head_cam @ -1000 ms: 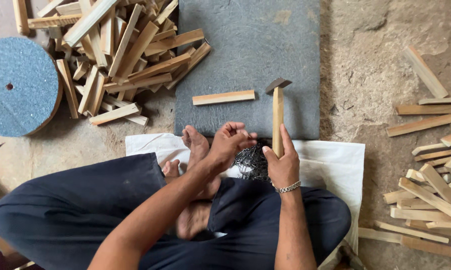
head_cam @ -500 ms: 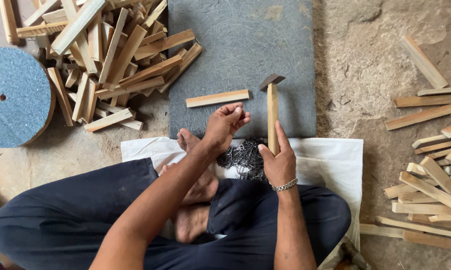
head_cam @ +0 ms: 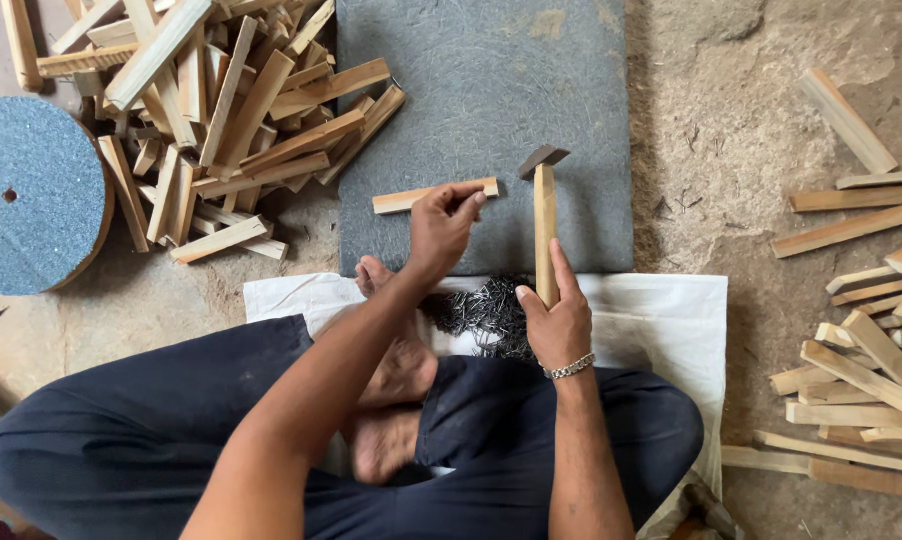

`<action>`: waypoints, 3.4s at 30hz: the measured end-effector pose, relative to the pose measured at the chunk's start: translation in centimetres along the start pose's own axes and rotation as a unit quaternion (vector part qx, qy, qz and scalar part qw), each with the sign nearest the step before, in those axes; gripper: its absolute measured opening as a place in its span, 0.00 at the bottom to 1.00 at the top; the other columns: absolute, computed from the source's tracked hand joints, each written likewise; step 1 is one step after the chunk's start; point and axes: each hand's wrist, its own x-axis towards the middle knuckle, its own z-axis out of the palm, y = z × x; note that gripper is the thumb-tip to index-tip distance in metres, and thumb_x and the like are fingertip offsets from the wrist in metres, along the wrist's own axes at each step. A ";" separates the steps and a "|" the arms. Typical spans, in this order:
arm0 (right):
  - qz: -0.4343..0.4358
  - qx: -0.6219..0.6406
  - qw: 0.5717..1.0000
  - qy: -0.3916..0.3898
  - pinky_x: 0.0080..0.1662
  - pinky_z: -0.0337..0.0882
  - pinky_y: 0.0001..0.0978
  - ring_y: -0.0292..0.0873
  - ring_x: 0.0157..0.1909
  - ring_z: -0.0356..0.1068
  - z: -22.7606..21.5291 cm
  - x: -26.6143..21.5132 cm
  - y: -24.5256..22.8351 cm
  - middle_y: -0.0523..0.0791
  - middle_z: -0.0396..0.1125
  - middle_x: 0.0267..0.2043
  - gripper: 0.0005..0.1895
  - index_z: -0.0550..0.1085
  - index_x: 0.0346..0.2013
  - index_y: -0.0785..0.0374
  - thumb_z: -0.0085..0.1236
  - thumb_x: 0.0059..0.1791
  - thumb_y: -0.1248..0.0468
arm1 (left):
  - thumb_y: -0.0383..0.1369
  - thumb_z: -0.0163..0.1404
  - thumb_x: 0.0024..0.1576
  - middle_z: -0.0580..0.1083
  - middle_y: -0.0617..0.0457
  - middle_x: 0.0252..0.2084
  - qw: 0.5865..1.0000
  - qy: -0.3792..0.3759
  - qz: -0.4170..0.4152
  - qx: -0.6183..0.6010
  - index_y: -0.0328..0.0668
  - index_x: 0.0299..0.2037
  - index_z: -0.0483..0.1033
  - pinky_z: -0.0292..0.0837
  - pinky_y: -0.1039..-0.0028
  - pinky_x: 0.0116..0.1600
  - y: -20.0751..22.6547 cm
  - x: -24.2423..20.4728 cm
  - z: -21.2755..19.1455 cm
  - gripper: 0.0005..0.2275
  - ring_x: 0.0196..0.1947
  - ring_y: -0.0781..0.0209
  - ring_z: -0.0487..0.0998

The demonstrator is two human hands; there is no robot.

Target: The person sits cross-legged on the floor and repeatedly hammers nails into small wooden slats. They pick up a slat, place a nail, hammer it in, and then move the finished piece aside to a pile on the floor.

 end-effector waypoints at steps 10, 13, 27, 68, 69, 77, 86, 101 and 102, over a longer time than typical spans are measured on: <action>-0.007 -0.004 1.000 0.003 0.60 0.69 0.39 0.54 0.63 0.70 0.0 0.2 0.1 0.57 0.67 0.65 0.41 0.61 0.71 0.60 0.65 0.45 0.65 | 0.27 0.55 0.58 0.81 0.50 0.45 0.931 -0.014 0.263 0.252 0.45 0.46 0.83 0.78 0.67 0.48 -1.7 5.2 0.4 0.08 0.43 0.52 0.83; 0.008 0.003 1.000 -0.002 0.60 0.70 0.39 0.54 0.62 0.71 -0.1 0.0 0.2 0.56 0.67 0.65 0.41 0.61 0.72 0.59 0.65 0.45 0.65 | 0.26 0.55 0.57 0.81 0.50 0.45 0.938 -0.016 0.252 0.238 0.45 0.46 0.82 0.78 0.67 0.48 -2.2 5.3 0.5 0.09 0.43 0.53 0.83; -0.010 -0.001 1.000 -0.001 0.61 0.68 0.38 0.53 0.65 0.69 0.0 0.1 0.0 0.56 0.66 0.66 0.40 0.60 0.72 0.61 0.64 0.46 0.65 | 0.28 0.57 0.57 0.81 0.50 0.44 0.934 -0.015 0.262 0.244 0.45 0.45 0.82 0.78 0.67 0.48 -2.0 5.4 0.4 0.08 0.43 0.52 0.83; -0.229 -0.047 0.959 0.162 0.51 0.77 0.38 0.51 0.50 0.77 1.5 -4.0 -2.3 0.56 0.73 0.53 0.29 0.64 0.69 0.67 0.61 0.55 0.64 | 0.26 0.57 0.55 0.80 0.53 0.42 0.967 -0.056 0.191 0.160 0.52 0.73 0.48 0.79 0.63 0.45 -2.2 5.2 -0.7 0.37 0.38 0.54 0.84; -0.229 -0.050 0.959 0.158 0.52 0.77 0.39 0.52 0.50 0.77 1.9 -3.9 -2.3 0.57 0.73 0.53 0.29 0.64 0.68 0.67 0.61 0.54 0.64 | 0.25 0.56 0.55 0.79 0.52 0.44 0.968 -0.056 0.183 0.165 0.52 0.73 0.48 0.78 0.62 0.44 -1.8 5.1 -0.9 0.37 0.38 0.53 0.83; -0.164 -0.141 0.973 0.075 0.54 0.73 0.46 0.61 0.55 0.73 3.0 -2.5 -1.1 0.61 0.71 0.55 0.32 0.66 0.68 0.65 0.64 0.50 0.64 | 0.21 0.51 0.52 0.77 0.49 0.45 0.965 -0.045 0.200 0.162 0.51 0.72 0.50 0.76 0.58 0.46 -1.1 4.8 -1.3 0.36 0.39 0.48 0.81; -0.049 -0.101 0.993 0.043 0.56 0.71 0.42 0.59 0.60 0.71 2.2 -2.3 0.2 0.58 0.69 0.60 0.35 0.65 0.69 0.59 0.63 0.47 0.63 | 0.24 0.54 0.54 0.76 0.48 0.42 0.967 -0.044 0.202 0.151 0.46 0.66 0.61 0.76 0.62 0.47 -1.0 4.6 -0.9 0.28 0.40 0.49 0.80; 0.158 0.155 0.975 0.037 0.16 0.59 0.31 0.34 0.14 0.58 0.2 -1.3 0.3 0.45 0.65 0.24 0.40 0.60 0.74 0.53 0.61 0.48 0.68 | 0.32 0.58 0.54 0.76 0.49 0.40 0.984 0.005 0.090 0.151 0.43 0.41 0.67 0.81 0.71 0.42 9.1 3.4 -1.3 0.12 0.39 0.60 0.81; 0.154 0.172 0.972 0.038 0.16 0.60 0.30 0.34 0.14 0.58 0.0 -1.3 0.2 0.44 0.66 0.24 0.40 0.60 0.74 0.54 0.60 0.47 0.69 | 0.32 0.59 0.53 0.76 0.50 0.40 0.985 0.035 0.097 0.135 0.43 0.42 0.68 0.82 0.74 0.40 8.8 3.5 -1.9 0.13 0.38 0.62 0.81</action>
